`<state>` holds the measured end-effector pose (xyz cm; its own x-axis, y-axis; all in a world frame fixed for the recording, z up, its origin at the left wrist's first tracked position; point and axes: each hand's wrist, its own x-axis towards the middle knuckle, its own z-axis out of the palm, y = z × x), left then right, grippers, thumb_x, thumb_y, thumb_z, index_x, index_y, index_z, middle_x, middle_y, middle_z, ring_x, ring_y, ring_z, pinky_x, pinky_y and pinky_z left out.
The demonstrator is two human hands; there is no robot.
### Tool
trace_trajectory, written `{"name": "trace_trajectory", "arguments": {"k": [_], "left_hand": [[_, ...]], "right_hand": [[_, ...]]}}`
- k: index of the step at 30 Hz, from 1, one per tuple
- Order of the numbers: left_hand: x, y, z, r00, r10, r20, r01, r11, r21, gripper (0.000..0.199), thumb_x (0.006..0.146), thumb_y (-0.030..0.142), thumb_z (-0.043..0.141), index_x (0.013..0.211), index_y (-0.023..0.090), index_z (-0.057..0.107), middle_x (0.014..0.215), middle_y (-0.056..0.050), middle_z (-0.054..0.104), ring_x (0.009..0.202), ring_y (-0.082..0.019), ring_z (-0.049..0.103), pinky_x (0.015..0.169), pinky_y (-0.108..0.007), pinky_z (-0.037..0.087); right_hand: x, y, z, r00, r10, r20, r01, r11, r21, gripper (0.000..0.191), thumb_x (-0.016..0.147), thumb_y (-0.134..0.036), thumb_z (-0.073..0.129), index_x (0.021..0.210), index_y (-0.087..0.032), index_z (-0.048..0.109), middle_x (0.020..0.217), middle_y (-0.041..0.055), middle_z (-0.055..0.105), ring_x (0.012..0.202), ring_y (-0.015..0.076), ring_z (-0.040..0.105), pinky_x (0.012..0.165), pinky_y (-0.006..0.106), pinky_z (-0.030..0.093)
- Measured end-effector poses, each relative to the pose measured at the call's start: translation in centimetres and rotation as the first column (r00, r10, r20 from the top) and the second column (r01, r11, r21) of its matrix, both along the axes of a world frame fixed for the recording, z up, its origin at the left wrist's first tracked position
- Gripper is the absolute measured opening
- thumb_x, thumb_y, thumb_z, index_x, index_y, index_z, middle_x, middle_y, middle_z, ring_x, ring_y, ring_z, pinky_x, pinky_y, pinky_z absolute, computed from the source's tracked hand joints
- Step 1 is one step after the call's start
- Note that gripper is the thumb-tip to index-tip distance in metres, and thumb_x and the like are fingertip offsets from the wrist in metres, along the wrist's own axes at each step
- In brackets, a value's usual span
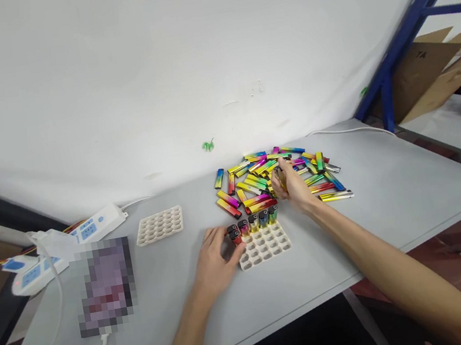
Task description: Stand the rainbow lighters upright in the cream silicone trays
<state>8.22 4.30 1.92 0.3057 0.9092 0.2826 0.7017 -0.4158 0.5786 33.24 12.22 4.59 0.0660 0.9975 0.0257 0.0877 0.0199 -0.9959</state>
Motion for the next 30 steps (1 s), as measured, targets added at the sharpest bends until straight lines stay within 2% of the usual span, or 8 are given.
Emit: {"name": "trace_trajectory", "arguments": {"k": [3, 6, 10, 16, 23, 27, 30], "left_hand": [[0.0, 0.0, -0.1, 1.000, 0.018, 0.014, -0.017, 1.000, -0.024, 0.021, 0.089, 0.032, 0.064, 0.106, 0.024, 0.056, 0.100, -0.002, 0.063, 0.100, -0.022, 0.060, 0.083, -0.036, 0.052], [0.0, -0.1, -0.2, 0.999, 0.032, 0.031, -0.031, 0.998, -0.046, 0.037, 0.088, 0.031, 0.065, 0.123, 0.027, 0.054, 0.112, -0.003, 0.062, 0.107, -0.022, 0.061, 0.092, -0.037, 0.051], [-0.1, -0.2, -0.4, 1.000, 0.013, 0.015, -0.012, 0.999, -0.036, 0.043, 0.089, 0.031, 0.065, 0.130, 0.028, 0.052, 0.115, -0.004, 0.062, 0.112, -0.023, 0.060, 0.097, -0.039, 0.050], [-0.3, -0.1, -0.7, 1.000, -0.016, -0.014, 0.016, 0.999, -0.029, 0.040, 0.091, 0.031, 0.062, 0.130, 0.027, 0.053, 0.113, -0.004, 0.063, 0.112, -0.022, 0.059, 0.096, -0.036, 0.050], [-0.1, 0.1, -0.7, 1.000, 0.006, -0.027, -0.007, 0.999, -0.037, 0.039, 0.089, 0.028, 0.063, 0.127, 0.027, 0.055, 0.110, -0.003, 0.063, 0.108, -0.021, 0.060, 0.093, -0.034, 0.051], [-0.1, -0.1, -0.4, 1.000, 0.010, -0.021, -0.010, 0.999, -0.031, 0.035, 0.088, 0.028, 0.064, 0.123, 0.026, 0.056, 0.108, -0.003, 0.063, 0.107, -0.022, 0.061, 0.091, -0.034, 0.051], [-0.1, -0.2, -0.3, 0.999, 0.013, -0.030, -0.014, 1.000, -0.026, 0.032, 0.088, 0.030, 0.064, 0.119, 0.024, 0.058, 0.104, -0.003, 0.063, 0.103, -0.022, 0.061, 0.088, -0.034, 0.052]], "right_hand": [[-0.1, -0.1, 0.2, 0.978, 0.021, -0.208, -0.046, 0.992, -0.116, 0.061, 0.089, -0.073, 0.028, 0.050, -0.025, 0.029, 0.045, -0.0051, 0.020, 0.040, 0.0109, 0.016, 0.042, 0.028, 0.014], [-0.1, -0.1, 0.1, 0.958, -0.003, -0.288, -0.040, 0.989, -0.141, 0.057, 0.091, -0.064, 0.031, 0.050, -0.025, 0.029, 0.045, -0.0051, 0.019, 0.040, 0.0108, 0.013, 0.043, 0.027, 0.011], [-0.1, -0.2, -0.1, 0.933, 0.002, -0.359, -0.054, 0.989, -0.137, 0.054, 0.092, -0.059, 0.035, 0.050, -0.024, 0.030, 0.044, -0.0052, 0.020, 0.039, 0.0100, 0.014, 0.042, 0.027, 0.010], [-0.4, -0.5, 0.0, 0.929, -0.032, -0.368, -0.025, 0.989, -0.148, 0.060, 0.091, -0.067, 0.038, 0.051, -0.022, 0.030, 0.044, -0.0063, 0.019, 0.039, 0.0080, 0.013, 0.041, 0.025, 0.010], [-0.7, -0.4, -0.5, 0.936, -0.062, -0.348, 0.012, 0.989, -0.144, 0.049, 0.093, -0.045, 0.033, 0.049, -0.023, 0.030, 0.041, -0.0050, 0.021, 0.038, 0.0089, 0.014, 0.040, 0.026, 0.010], [-0.6, -0.2, -1.1, 0.941, -0.084, -0.328, 0.040, 0.989, -0.140, 0.051, 0.094, -0.051, 0.033, 0.051, -0.023, 0.031, 0.042, -0.0054, 0.022, 0.037, 0.0089, 0.017, 0.039, 0.025, 0.012], [-0.5, -0.1, -1.4, 0.951, -0.061, -0.302, 0.036, 0.995, -0.090, 0.055, 0.093, -0.060, 0.033, 0.054, -0.022, 0.039, 0.045, -0.0053, 0.027, 0.038, 0.0089, 0.022, 0.040, 0.025, 0.016]]}}
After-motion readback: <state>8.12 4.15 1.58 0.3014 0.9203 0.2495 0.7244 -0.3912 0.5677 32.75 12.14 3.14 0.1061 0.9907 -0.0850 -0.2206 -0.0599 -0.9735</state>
